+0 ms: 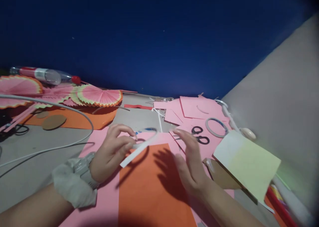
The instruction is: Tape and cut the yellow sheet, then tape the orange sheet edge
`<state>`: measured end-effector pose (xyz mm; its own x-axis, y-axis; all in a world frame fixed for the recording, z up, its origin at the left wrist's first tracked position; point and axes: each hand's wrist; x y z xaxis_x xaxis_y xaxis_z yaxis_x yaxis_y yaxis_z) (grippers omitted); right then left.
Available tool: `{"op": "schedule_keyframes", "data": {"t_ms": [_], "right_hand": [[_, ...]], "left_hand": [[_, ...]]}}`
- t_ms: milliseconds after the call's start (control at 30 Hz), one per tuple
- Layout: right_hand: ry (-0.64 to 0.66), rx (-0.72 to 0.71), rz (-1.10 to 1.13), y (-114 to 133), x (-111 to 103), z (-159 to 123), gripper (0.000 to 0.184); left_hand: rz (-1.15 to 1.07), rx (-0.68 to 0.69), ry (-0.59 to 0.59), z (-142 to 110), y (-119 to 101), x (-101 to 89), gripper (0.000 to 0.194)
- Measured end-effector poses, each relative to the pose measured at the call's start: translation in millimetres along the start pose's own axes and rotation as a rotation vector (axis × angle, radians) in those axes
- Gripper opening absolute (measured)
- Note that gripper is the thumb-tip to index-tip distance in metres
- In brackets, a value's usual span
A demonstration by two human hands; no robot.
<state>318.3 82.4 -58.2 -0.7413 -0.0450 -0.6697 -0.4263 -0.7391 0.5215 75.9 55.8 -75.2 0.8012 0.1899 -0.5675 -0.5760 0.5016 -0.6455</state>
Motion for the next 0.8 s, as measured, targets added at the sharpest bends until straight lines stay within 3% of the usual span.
{"op": "schedule_keyframes", "data": {"t_ms": [133,200,367,467,533,633,800], "right_hand": [[0.144,0.022,0.219,-7.6,16.6,6.9,0.029],[0.184,0.029,0.298,-8.5,21.1,6.6,0.02],[0.136,-0.054,0.259,-11.9,13.6,1.2,0.022],[0.163,-0.109,0.163,-15.4,4.3,2.1,0.02],[0.178,-0.114,0.121,-17.2,-0.2,4.0,0.015],[0.2,-0.105,0.072,-19.7,-2.9,6.8,0.011],[0.207,-0.051,-0.019,-19.2,-5.0,5.6,0.014]], "left_hand": [[0.026,0.068,0.144,0.0,-3.1,0.6,0.019],[0.029,0.048,0.154,1.7,-3.0,1.1,0.019],[-0.053,-0.15,-0.05,1.8,2.8,3.5,0.026],[-0.234,-0.259,-0.07,-1.4,6.3,3.6,0.039],[-0.253,-0.227,-0.011,-2.3,6.1,2.3,0.043],[-0.081,-0.132,0.066,-0.3,2.4,-0.6,0.031],[0.068,-0.086,0.083,5.3,-0.4,-0.5,0.021]]}}
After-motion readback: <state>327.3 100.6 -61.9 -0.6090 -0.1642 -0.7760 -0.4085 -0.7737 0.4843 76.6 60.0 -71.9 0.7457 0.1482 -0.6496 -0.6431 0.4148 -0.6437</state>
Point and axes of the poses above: each hand's wrist, its own z-axis towards the middle knuckle, its own x-axis out of the palm, y = z × x, and after that the axes turned 8 degrees about z, right-handed
